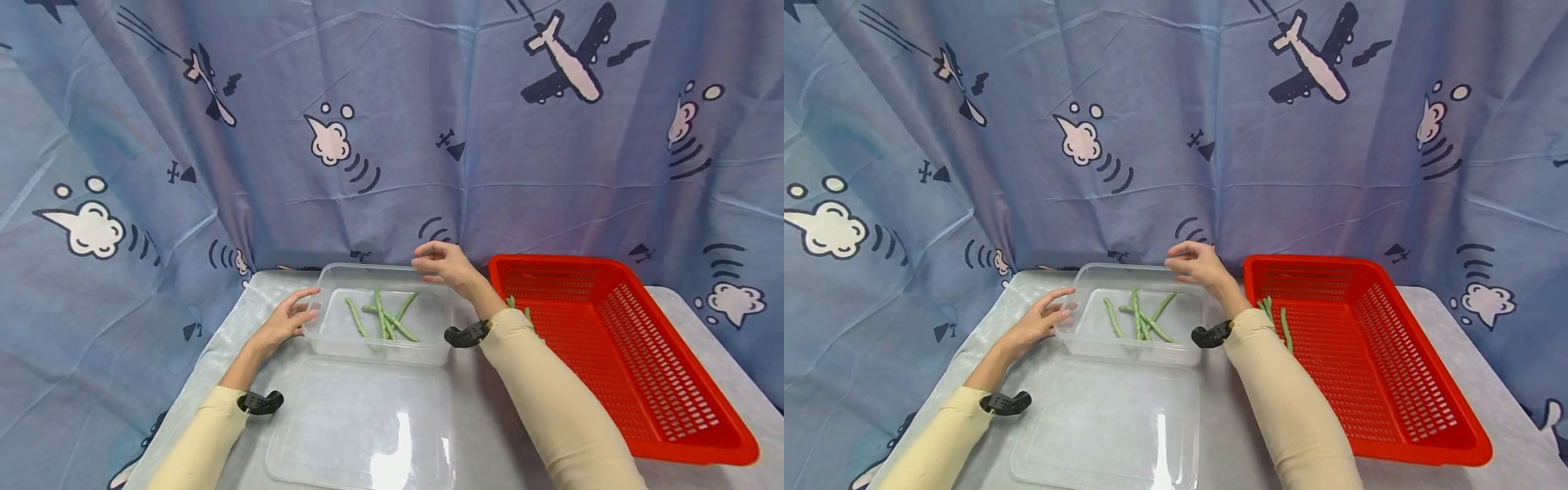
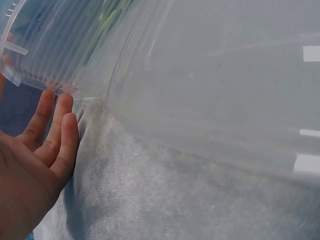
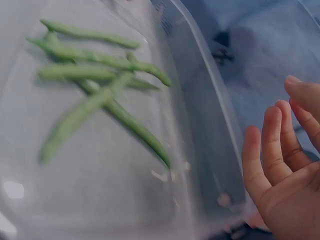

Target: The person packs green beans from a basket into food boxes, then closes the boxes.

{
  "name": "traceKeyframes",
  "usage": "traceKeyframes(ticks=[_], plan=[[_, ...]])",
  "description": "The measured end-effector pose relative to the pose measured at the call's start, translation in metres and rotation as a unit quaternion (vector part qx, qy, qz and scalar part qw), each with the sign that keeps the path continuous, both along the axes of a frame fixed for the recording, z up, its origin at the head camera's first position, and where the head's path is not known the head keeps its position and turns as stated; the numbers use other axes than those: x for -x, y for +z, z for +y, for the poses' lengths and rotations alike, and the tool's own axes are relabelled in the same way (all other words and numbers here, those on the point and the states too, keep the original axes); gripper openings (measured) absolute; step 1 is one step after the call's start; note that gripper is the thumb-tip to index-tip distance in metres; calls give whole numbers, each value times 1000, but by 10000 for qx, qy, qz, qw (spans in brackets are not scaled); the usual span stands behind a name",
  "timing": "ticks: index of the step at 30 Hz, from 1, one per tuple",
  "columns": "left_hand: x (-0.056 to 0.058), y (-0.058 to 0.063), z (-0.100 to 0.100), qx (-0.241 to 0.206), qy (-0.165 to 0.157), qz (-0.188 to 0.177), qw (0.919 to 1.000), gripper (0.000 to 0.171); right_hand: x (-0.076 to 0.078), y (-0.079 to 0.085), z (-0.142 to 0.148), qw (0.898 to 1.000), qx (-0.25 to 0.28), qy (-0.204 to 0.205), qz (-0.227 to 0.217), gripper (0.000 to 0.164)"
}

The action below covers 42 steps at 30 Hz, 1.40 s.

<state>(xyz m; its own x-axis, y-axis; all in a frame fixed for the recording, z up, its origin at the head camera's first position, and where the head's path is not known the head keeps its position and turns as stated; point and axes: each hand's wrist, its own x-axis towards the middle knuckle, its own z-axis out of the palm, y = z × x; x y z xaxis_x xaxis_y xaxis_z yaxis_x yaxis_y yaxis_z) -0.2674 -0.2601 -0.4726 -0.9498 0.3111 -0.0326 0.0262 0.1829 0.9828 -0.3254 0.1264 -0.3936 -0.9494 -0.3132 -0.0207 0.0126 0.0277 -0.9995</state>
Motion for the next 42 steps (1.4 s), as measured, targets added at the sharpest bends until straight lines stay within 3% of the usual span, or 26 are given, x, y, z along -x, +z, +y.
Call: traceKeyframes(ticks=[12,20,26,31,36,42], plan=[[0,0,-2,71,23,30,10000,55,-2,35,73,9990,-75,-146,411,40],[-1,0,-1,123,134,56,9998,54,-10,39,133,9982,178,-502,287,36],[-1,1,-1,109,146,77,9998,54,-18,26,172,9986,-17,-491,218,36],[-2,1,-2,125,154,58,9998,55,-23,6,197,9956,-792,-459,209,48],[-2,1,-1,188,168,47,9997,55,-29,-18,215,9822,-1820,-188,417,53],[-2,0,-2,170,173,71,9997,55,-35,-38,225,9650,-2574,107,491,58]])
